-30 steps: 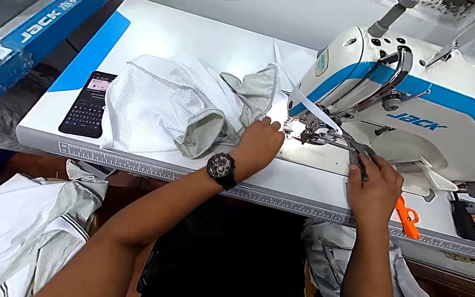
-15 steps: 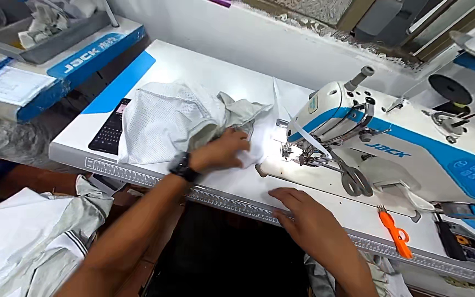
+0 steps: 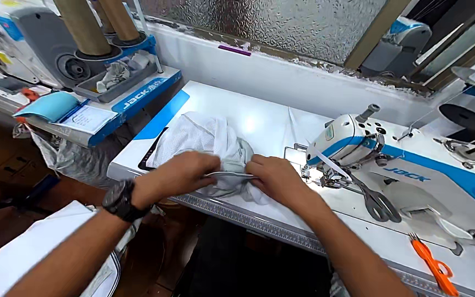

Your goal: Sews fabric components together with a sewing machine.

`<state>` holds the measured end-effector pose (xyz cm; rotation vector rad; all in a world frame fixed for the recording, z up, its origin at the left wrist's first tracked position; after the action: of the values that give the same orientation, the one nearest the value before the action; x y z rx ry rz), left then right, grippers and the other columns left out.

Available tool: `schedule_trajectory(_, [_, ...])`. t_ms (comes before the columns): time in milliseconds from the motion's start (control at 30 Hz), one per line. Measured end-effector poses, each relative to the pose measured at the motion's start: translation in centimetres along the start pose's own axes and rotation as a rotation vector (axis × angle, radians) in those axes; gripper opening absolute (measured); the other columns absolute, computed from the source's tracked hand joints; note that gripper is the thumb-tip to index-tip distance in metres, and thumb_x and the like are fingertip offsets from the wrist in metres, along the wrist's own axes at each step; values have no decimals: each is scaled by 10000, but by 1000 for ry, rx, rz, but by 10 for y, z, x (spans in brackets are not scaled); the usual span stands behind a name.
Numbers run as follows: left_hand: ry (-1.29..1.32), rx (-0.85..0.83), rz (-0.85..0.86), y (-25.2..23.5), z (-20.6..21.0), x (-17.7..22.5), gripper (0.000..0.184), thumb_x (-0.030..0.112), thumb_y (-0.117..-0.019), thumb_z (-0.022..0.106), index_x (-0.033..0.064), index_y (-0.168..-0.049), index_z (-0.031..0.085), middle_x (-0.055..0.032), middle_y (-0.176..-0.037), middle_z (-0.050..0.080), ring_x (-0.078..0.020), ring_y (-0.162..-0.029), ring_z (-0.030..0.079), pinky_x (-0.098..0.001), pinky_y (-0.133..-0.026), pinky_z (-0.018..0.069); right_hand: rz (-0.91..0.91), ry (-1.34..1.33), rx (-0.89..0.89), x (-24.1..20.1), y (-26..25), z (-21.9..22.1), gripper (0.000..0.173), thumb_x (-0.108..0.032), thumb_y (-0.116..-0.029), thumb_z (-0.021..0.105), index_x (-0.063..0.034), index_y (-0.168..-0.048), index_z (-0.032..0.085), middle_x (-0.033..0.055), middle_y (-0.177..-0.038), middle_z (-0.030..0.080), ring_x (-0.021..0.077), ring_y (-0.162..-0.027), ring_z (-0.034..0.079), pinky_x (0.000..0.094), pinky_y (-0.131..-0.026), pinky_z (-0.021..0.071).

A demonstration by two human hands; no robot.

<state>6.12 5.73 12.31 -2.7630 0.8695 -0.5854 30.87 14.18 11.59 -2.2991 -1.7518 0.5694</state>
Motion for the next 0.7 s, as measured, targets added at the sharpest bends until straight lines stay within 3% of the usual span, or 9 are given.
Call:
schedule_trajectory(67, [-6, 132, 57, 15, 38, -2, 102, 134, -809, 765, 99, -803, 669, -35, -847, 644, -194, -792, 646, -410, -685, 570, -25, 252, 328, -11, 25, 5, 69, -52, -912, 650, -82, -882, 704, 91, -803, 636, 263, -692, 638, 413, -548, 510])
schedule_trajectory(133, [-45, 337, 148, 17, 64, 15, 37, 105, -818, 679, 84, -793, 663, -103, -1103, 691, -281, -1096, 649, -484, -936, 554, -88, 354, 568, -10, 46, 17, 118, -48, -948, 600, -76, -850, 660, 96, -793, 618, 249, -704, 613, 369, -583, 506])
schedule_trajectory(200, [-110, 501, 235, 13, 79, 32, 117, 48, -951, 558, 57, -840, 592, -158, -1221, 686, -330, -1258, 614, -541, -1120, 458, -81, 344, 662, -1, 63, 29, 100, -42, -938, 612, -95, -853, 619, 96, -930, 648, 238, -892, 659, 345, -780, 579])
schedule_trajectory(267, [-235, 651, 275, 8, 95, 41, 160, 61, -1039, 461, 81, -899, 537, -136, -1115, 682, -289, -1148, 652, -511, -1086, 471, -48, 289, 686, 5, 73, 37, 123, -17, -936, 621, -93, -848, 582, 112, -1066, 680, 253, -1067, 672, 360, -921, 582])
schedule_trajectory(333, [-292, 733, 237, 3, 107, 46, 98, 135, -1068, 444, 117, -1053, 540, -92, -1071, 655, -252, -1069, 634, -432, -1025, 470, -6, 278, 723, 5, 77, 42, 116, -21, -943, 623, -90, -863, 577, 110, -1073, 693, 250, -1068, 678, 351, -906, 586])
schedule_trajectory(400, [-269, 742, 128, -2, 116, 51, 239, 234, -1032, 472, 149, -1246, 537, -67, -1103, 647, -231, -1073, 621, -376, -1019, 453, 50, 313, 762, 3, 79, 41, 64, -56, -962, 617, -99, -931, 582, 91, -1056, 678, 231, -1038, 670, 328, -880, 579])
schedule_trajectory(500, [-92, 769, 9, -4, 120, 53, 181, 226, -955, 624, 126, -1098, 673, -75, -1047, 658, -228, -1078, 628, -445, -1046, 470, 102, 365, 757, 0, 82, 34, 80, -61, -963, 633, -88, -1032, 664, 97, -1047, 672, 226, -1013, 663, 317, -852, 578])
schedule_trajectory(600, [259, 792, -15, 2, 103, 43, 156, 273, -945, 681, 139, -990, 613, -9, -1150, 672, -149, -1219, 621, -497, -1176, 420, 215, 330, 628, -13, 76, 40, 114, -37, -913, 675, -74, -1008, 728, 114, -1038, 731, 222, -941, 721, 334, -751, 610])
schedule_trajectory(700, [351, 687, -22, 2, 32, 5, 250, 307, -931, 688, 114, -1079, 630, 4, -1148, 702, -70, -1126, 646, -315, -1001, 537, 408, -147, 456, -52, 23, 46, 190, -85, -891, 737, -12, -1067, 731, 110, -963, 740, 207, -829, 732, 392, -698, 620])
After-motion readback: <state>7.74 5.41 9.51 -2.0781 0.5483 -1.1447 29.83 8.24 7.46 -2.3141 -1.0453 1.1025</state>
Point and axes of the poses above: each hand's wrist, its own y-axis away from the middle knuckle, its own z-axis out of the palm, x = y × z, the point moved 1 cm from there along -y, towards the middle knuckle
